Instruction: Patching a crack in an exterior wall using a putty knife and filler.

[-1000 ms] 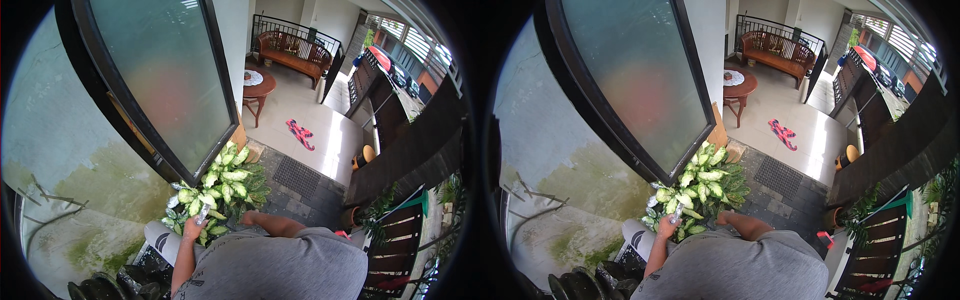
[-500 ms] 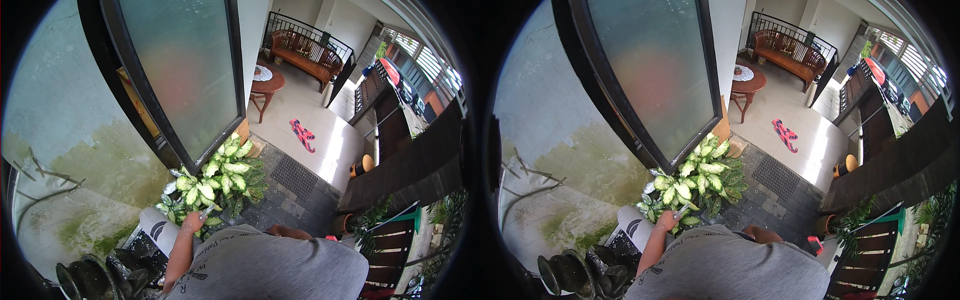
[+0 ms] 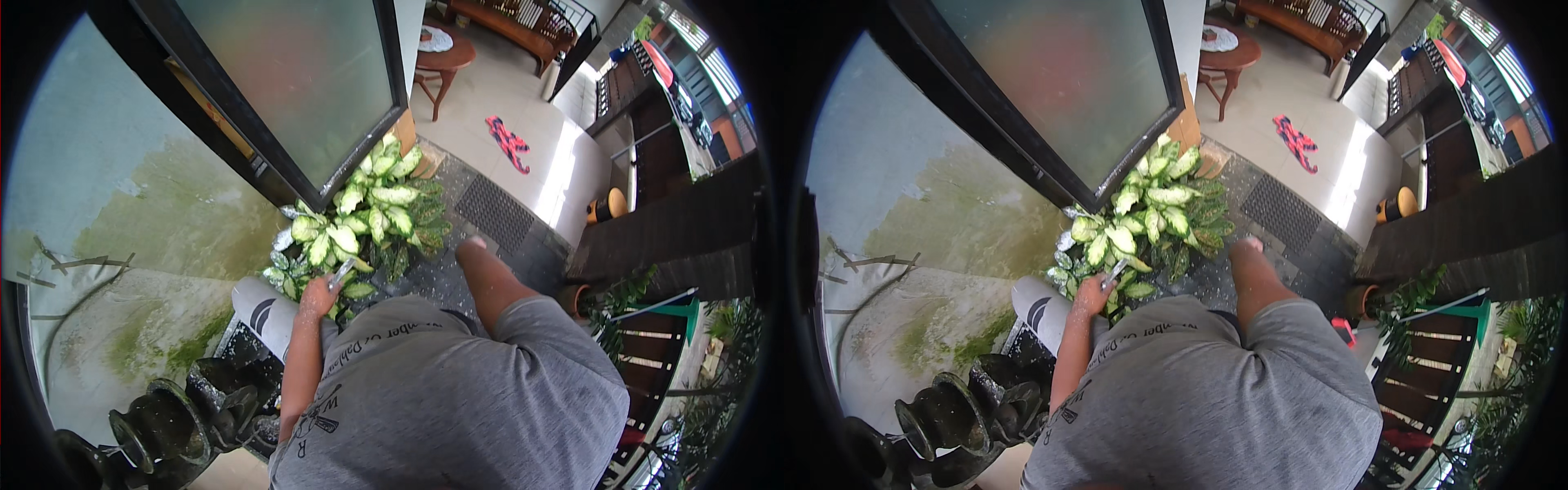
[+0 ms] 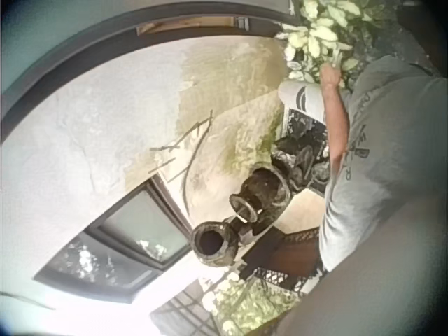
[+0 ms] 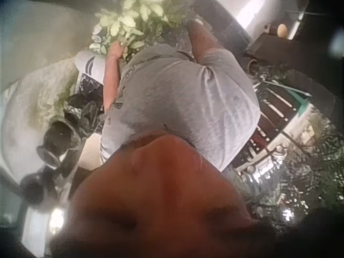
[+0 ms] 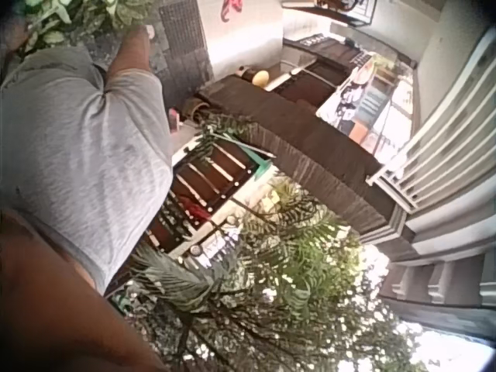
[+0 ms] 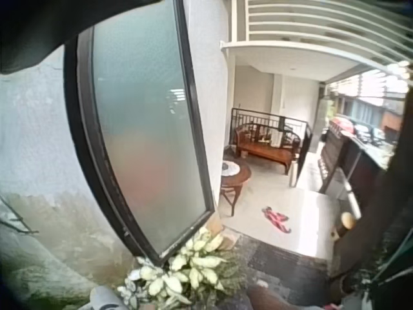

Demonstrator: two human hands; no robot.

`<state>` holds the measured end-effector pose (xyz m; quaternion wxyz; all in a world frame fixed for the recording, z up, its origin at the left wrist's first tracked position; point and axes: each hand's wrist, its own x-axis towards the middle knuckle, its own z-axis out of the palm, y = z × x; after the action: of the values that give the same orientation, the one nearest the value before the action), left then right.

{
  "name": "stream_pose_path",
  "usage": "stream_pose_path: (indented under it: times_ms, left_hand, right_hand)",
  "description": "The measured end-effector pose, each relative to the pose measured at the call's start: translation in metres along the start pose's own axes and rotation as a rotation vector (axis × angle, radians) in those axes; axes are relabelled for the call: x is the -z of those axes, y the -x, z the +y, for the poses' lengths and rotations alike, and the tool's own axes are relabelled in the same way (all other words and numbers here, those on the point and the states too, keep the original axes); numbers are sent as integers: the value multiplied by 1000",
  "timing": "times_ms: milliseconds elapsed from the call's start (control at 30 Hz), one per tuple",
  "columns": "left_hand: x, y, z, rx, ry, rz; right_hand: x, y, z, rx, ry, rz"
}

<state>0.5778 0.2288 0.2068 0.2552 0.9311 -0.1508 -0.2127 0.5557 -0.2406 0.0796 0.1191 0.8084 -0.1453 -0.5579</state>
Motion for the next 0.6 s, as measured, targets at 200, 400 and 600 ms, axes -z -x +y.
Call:
stream_pose_path:
  times_ms: [200,400,600]
  left_hand:
    - [-2,-6,12,-83,4,-66]
    - [-1,12,2,-30,0,-31]
    - [-1,11,-4,-18,9,-36]
  right_hand:
    - [46,-50,53,-250,468,-170]
    - [77,-17,43,-231,547,-69]
    - [62,-54,9,-241,268,-197]
